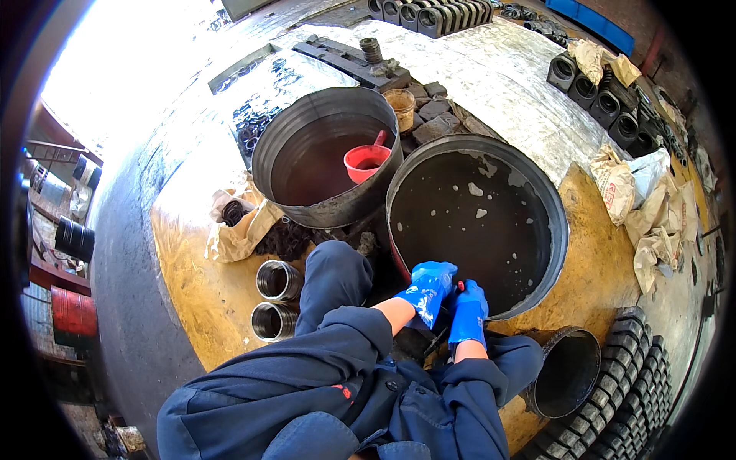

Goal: The person, wearing blue gloves, cleans a series of circular metal rings by dipping them into a bucket of dark fluid and scrubbing them with a brush. After cleaning, they rinse the rings in a second bucket and place them aside on a table.

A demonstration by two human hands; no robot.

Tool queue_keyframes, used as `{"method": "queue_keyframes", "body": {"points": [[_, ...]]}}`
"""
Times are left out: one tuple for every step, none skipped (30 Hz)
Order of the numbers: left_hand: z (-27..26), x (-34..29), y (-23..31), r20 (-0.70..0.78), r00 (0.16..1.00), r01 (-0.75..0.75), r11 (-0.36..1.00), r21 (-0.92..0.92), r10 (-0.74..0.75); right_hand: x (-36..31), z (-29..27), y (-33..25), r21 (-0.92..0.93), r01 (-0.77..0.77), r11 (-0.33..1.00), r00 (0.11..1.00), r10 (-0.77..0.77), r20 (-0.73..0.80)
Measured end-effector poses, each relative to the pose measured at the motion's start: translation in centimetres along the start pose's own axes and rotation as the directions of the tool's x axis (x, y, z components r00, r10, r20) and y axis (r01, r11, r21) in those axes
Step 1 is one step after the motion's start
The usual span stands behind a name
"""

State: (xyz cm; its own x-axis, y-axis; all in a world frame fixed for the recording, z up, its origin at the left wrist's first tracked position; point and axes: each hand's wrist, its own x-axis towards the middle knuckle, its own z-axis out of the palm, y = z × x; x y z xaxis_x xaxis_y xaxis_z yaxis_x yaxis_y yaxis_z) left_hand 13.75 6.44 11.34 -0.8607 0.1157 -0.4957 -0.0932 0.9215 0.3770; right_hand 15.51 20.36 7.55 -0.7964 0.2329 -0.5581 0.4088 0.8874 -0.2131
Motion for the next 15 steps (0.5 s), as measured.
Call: {"method": "queue_keyframes", "body": {"points": [[0.0, 0.0, 0.0, 0.004, 1.000, -0.007, 1.000, 0.000, 0.007, -0.1, -0.1, 0.0, 0.003, 0.002, 1.000, 1.000, -0.002, 0.003], [0.1, 0.0, 0.0, 0.005, 1.000, -0.006, 1.000, -0.001, 0.006, -0.2, -0.2, -0.1, 0.005, 0.005, 1.000, 1.000, -0.005, 0.006], [0.1, 0.0, 0.0, -0.002, 1.000, -0.010, 1.000, 0.003, 0.010, -0.1, -0.1, 0.1, 0.005, 0.004, 1.000, 1.000, -0.004, 0.005], [0.1, 0.1, 0.1, -0.010, 1.000, -0.014, 1.000, 0.006, 0.014, 0.2, 0.0, 0.2, 0.001, 0.000, 1.000, 1.000, 0.000, 0.007], [0.1, 0.1, 0.2, -0.010, 1.000, -0.015, 1.000, 0.006, 0.016, 0.4, 0.0, 0.3, -0.003, -0.003, 1.000, 1.000, 0.003, 0.011], [0.1, 0.2, 0.3, -0.005, 1.000, -0.011, 1.000, 0.007, 0.011, 0.5, 0.1, 0.4, -0.003, -0.005, 1.000, 1.000, 0.005, 0.010], [0.1, 0.2, 0.4, -0.001, 1.000, -0.006, 1.000, 0.007, 0.007, 0.7, 0.1, 0.6, -0.008, -0.011, 1.000, 1.000, 0.011, 0.010], [0.1, 0.1, 0.5, 0.000, 1.000, -0.009, 1.000, 0.007, 0.009, 0.8, 0.1, 0.7, -0.012, -0.017, 1.000, 1.000, 0.018, 0.009], [0.2, 0.1, 0.3, -0.012, 1.000, -0.009, 1.000, -0.001, 0.009, 0.5, 0.0, 0.3, -0.012, -0.014, 1.000, 1.000, 0.014, 0.012], [0.3, 0.1, 0.1, -0.025, 1.000, -0.010, 1.000, -0.009, 0.010, 0.2, -0.2, 0.0, -0.018, -0.018, 1.000, 1.000, 0.018, 0.016], [0.3, 0.1, -0.1, -0.025, 1.000, -0.006, 1.000, -0.009, 0.006, -0.1, -0.3, -0.4, -0.023, -0.021, 1.000, 1.000, 0.022, 0.019], [0.3, 0.1, -0.1, -0.020, 1.000, -0.006, 1.000, -0.005, 0.006, -0.4, -0.5, -0.5, -0.023, -0.021, 0.999, 1.000, 0.022, 0.020], [0.3, 0.1, -0.1, -0.016, 1.000, -0.005, 1.000, -0.002, 0.005, -0.7, -0.6, -0.6, -0.019, -0.022, 1.000, 1.000, 0.022, 0.012], [0.3, 0.1, -0.1, -0.015, 1.000, -0.004, 1.000, -0.002, 0.004, -0.9, -0.8, -0.7, -0.014, -0.022, 1.000, 1.000, 0.022, 0.005], [0.2, 0.0, 0.0, -0.018, 1.000, -0.011, 1.000, -0.002, 0.011, -0.9, -0.8, -0.6, -0.014, -0.023, 1.000, 1.000, 0.023, 0.003]]}}
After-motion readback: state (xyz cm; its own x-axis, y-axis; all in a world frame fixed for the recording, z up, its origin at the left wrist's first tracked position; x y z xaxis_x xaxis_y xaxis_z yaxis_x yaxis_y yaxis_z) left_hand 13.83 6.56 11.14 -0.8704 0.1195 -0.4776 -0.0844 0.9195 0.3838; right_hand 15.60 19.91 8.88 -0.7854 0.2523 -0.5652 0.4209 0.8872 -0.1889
